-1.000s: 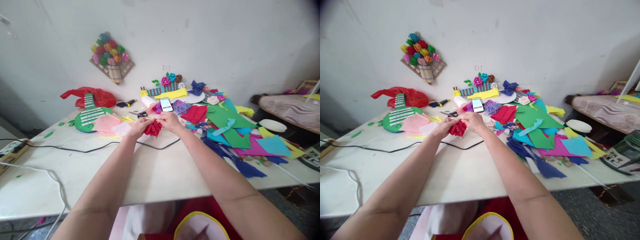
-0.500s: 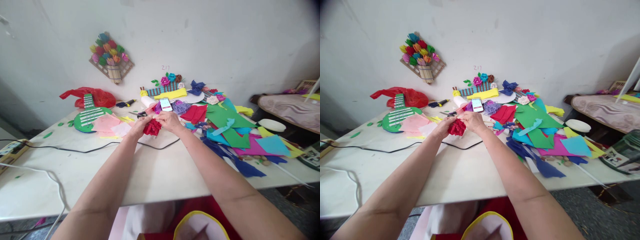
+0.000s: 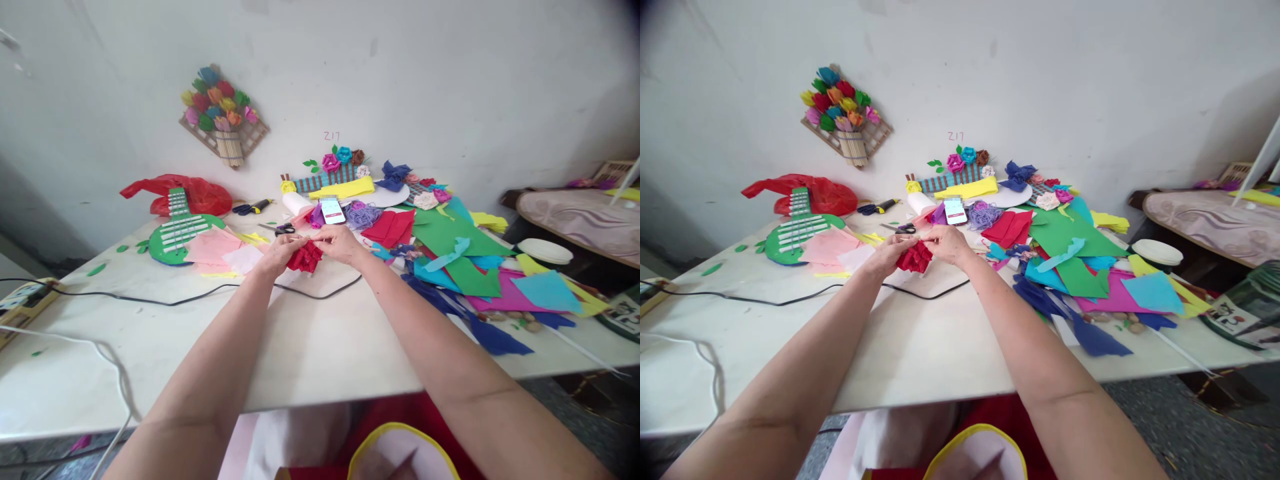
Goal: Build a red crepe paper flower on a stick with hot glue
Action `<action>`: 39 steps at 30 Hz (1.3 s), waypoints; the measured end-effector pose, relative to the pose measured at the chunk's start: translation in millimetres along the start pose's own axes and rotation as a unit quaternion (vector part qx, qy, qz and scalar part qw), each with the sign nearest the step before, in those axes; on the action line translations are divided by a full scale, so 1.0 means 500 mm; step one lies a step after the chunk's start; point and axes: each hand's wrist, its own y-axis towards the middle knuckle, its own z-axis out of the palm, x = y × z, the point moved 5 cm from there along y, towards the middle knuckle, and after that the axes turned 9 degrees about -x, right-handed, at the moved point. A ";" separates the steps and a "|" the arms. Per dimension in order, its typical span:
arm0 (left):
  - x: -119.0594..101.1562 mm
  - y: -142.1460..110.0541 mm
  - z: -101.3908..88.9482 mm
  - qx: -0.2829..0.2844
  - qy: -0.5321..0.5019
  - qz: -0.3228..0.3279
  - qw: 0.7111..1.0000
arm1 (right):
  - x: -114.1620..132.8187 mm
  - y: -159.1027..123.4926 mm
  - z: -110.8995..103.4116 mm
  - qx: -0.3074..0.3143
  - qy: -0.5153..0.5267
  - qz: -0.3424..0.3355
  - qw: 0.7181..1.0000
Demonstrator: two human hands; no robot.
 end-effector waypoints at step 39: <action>-0.001 -0.004 -0.001 0.042 0.026 -0.033 0.998 | -0.021 -0.002 -0.006 0.068 -0.016 0.063 0.996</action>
